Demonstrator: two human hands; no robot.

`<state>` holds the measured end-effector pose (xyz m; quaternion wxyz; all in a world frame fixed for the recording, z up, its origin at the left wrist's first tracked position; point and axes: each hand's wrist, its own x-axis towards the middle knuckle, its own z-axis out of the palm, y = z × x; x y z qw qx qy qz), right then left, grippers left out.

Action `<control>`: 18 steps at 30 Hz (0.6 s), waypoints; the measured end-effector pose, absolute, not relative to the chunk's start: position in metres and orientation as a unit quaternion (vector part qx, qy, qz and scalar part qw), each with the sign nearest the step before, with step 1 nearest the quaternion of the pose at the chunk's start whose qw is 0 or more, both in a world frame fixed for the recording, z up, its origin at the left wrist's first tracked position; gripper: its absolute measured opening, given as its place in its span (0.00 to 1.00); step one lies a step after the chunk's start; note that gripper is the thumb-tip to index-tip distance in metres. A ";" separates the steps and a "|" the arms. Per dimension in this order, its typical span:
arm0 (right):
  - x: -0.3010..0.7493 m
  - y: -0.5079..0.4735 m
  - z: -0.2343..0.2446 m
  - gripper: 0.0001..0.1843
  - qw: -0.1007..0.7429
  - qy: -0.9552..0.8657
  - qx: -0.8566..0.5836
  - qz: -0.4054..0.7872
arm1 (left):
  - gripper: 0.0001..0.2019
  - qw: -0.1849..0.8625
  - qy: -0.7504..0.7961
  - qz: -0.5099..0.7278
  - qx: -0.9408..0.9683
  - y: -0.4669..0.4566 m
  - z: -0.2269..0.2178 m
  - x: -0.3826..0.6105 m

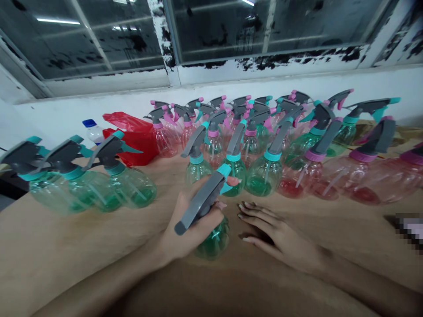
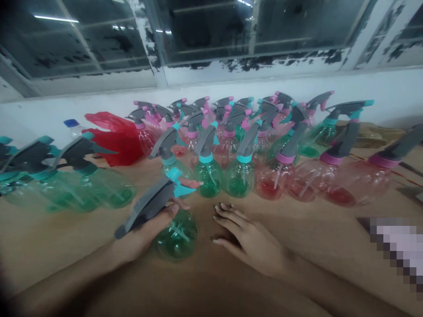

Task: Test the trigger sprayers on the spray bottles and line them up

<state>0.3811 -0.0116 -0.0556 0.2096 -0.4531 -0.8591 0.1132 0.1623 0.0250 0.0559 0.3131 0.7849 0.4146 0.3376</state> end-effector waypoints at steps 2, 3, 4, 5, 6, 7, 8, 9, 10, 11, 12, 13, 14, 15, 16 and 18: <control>0.381 -0.012 -0.056 0.25 0.213 -0.859 -0.452 0.112 | 0.10 0.305 0.420 0.336 0.786 0.025 0.057 0.162; 0.381 -0.012 -0.056 0.25 0.216 -0.860 -0.450 0.111 | 0.10 0.302 0.423 0.334 0.786 0.025 0.057 0.161; 0.381 -0.012 -0.056 0.25 0.219 -0.860 -0.448 0.111 | 0.10 0.300 0.424 0.333 0.787 0.025 0.057 0.161; 0.381 -0.012 -0.056 0.25 0.221 -0.860 -0.447 0.110 | 0.11 0.300 0.424 0.331 0.788 0.025 0.057 0.161; 0.381 -0.012 -0.056 0.25 0.221 -0.860 -0.448 0.108 | 0.11 0.301 0.423 0.331 0.788 0.025 0.057 0.160; 0.381 -0.012 -0.056 0.25 0.218 -0.860 -0.448 0.107 | 0.11 0.304 0.419 0.331 0.789 0.025 0.057 0.160; 0.381 -0.012 -0.056 0.25 0.214 -0.860 -0.450 0.107 | 0.12 0.308 0.417 0.332 0.788 0.025 0.056 0.160; 0.381 -0.012 -0.056 0.25 0.210 -0.860 -0.453 0.108 | 0.12 0.312 0.416 0.332 0.787 0.025 0.056 0.160; 0.381 -0.012 -0.056 0.25 0.207 -0.860 -0.454 0.109 | 0.11 0.312 0.416 0.333 0.786 0.025 0.055 0.160; 0.381 -0.012 -0.056 0.25 0.206 -0.860 -0.454 0.110 | 0.10 0.311 0.419 0.335 0.785 0.025 0.055 0.161; 0.381 -0.012 -0.056 0.25 0.207 -0.859 -0.454 0.111 | 0.08 0.309 0.422 0.333 0.784 0.025 0.054 0.161; 0.382 -0.011 -0.056 0.25 0.208 -0.859 -0.454 0.111 | 0.06 0.306 0.426 0.332 0.784 0.024 0.054 0.161; 0.382 -0.011 -0.057 0.25 0.208 -0.860 -0.453 0.111 | 0.05 0.303 0.428 0.332 0.784 0.024 0.054 0.161; 0.382 -0.011 -0.057 0.25 0.207 -0.861 -0.452 0.110 | 0.04 0.302 0.428 0.330 0.786 0.024 0.054 0.161; 0.382 -0.011 -0.057 0.25 0.205 -0.862 -0.451 0.110 | 0.04 0.302 0.426 0.328 0.787 0.024 0.055 0.161; 0.382 -0.011 -0.057 0.25 0.202 -0.862 -0.452 0.109 | 0.05 0.301 0.426 0.326 0.788 0.025 0.057 0.160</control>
